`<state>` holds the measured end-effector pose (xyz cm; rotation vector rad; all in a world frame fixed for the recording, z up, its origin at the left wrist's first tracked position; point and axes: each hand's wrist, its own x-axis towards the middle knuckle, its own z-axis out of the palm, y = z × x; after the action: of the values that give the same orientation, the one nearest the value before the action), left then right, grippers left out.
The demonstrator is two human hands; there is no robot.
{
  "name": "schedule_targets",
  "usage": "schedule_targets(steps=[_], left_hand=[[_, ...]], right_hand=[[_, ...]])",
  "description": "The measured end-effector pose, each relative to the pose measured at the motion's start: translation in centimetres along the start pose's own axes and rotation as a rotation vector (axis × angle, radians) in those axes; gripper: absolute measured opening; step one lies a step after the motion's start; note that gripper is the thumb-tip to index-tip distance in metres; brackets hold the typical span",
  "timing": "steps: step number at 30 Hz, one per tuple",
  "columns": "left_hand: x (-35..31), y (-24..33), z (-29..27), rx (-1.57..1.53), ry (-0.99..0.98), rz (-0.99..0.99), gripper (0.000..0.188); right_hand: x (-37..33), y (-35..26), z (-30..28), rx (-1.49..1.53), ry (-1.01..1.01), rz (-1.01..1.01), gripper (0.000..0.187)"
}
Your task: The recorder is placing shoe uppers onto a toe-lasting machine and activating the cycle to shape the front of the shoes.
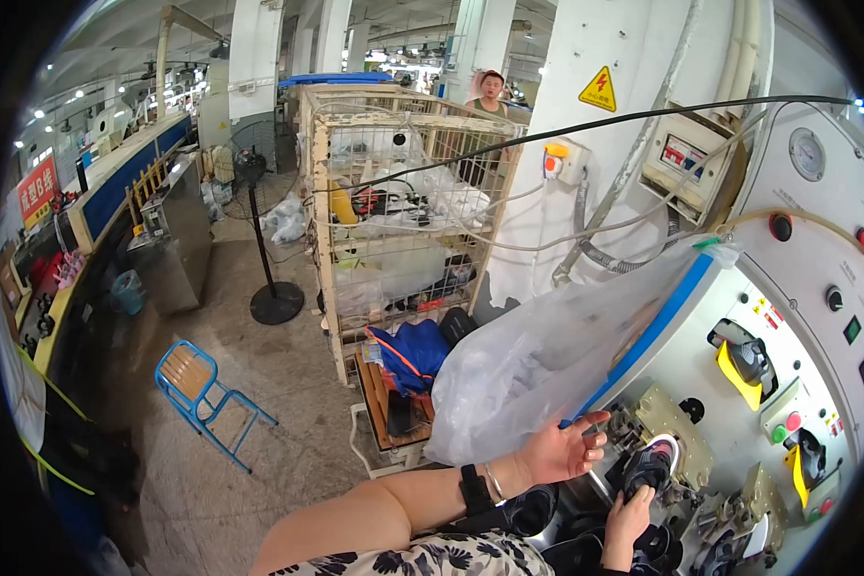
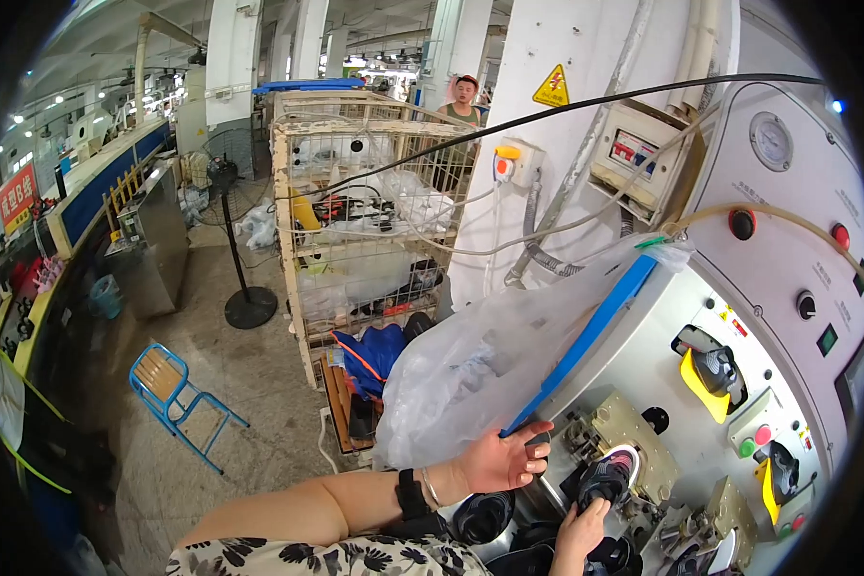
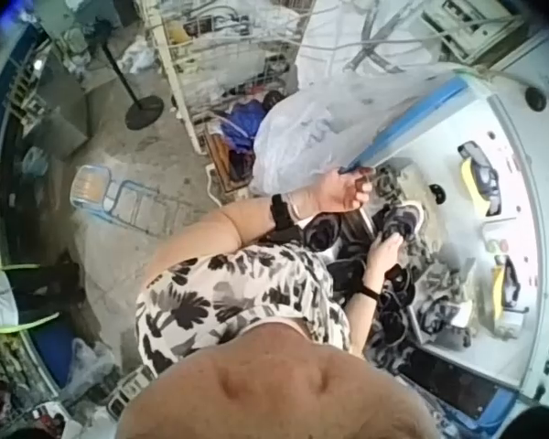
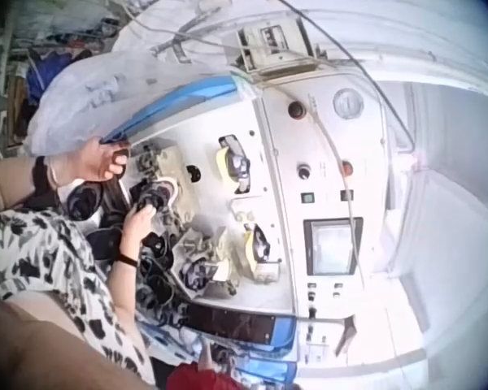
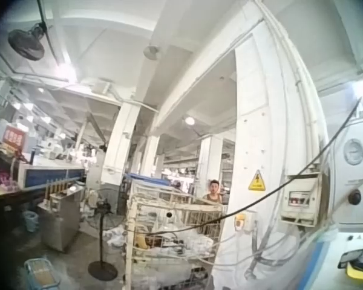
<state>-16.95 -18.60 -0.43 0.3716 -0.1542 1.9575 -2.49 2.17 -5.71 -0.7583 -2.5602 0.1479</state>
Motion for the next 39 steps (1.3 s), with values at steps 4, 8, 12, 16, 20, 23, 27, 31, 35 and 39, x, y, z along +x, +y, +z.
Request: schedule_targets(steps=[4, 8, 12, 16, 20, 23, 27, 31, 35, 39], left_hand=[[-0.3, -0.5, -0.1, -0.015, -0.036, -0.005, 0.058], [-0.2, -0.5, -0.3, -0.073, -0.113, -0.057, 0.055], [-0.3, 0.3, 0.0, -0.075, -0.095, -0.053, 0.057], [-0.2, 1.3, 0.0, -0.001, -0.074, -0.020, 0.060], [0.5, 1.4, -0.8, 0.200, -0.080, -0.012, 0.063], [0.9, 0.7, -1.0, 0.300, 0.040, 0.006, 0.072], [0.6, 0.2, -0.8, 0.384, 0.089, 0.011, 0.078], [0.2, 0.1, -0.1, 0.490, 0.070, -0.002, 0.071], [0.2, 0.1, 0.2, 0.527, 0.097, -0.004, 0.071], [0.2, 0.4, 0.2, 0.561, 0.055, -0.012, 0.071]], right_hand=[[-0.6, 0.7, -0.6, -0.001, -0.052, 0.023, 0.043], [-2.1, 1.3, -0.1, -0.023, 0.122, -0.045, 0.046], [-1.8, 0.3, -0.6, 0.042, 0.081, -0.025, 0.054], [-1.2, -0.2, -1.0, 0.089, -0.004, -0.010, 0.055], [-1.9, 0.6, -0.7, 0.159, 0.029, -0.008, 0.059], [-2.2, 1.9, -0.1, 0.169, 0.017, -0.014, 0.061], [-2.3, 1.9, 0.2, 0.172, -0.032, -0.001, 0.067], [-2.3, 1.4, 0.3, 0.151, -0.085, 0.024, 0.074], [-2.4, 1.5, 0.3, 0.148, -0.077, 0.023, 0.074], [-2.3, 1.3, 0.4, 0.166, -0.069, 0.019, 0.073]])
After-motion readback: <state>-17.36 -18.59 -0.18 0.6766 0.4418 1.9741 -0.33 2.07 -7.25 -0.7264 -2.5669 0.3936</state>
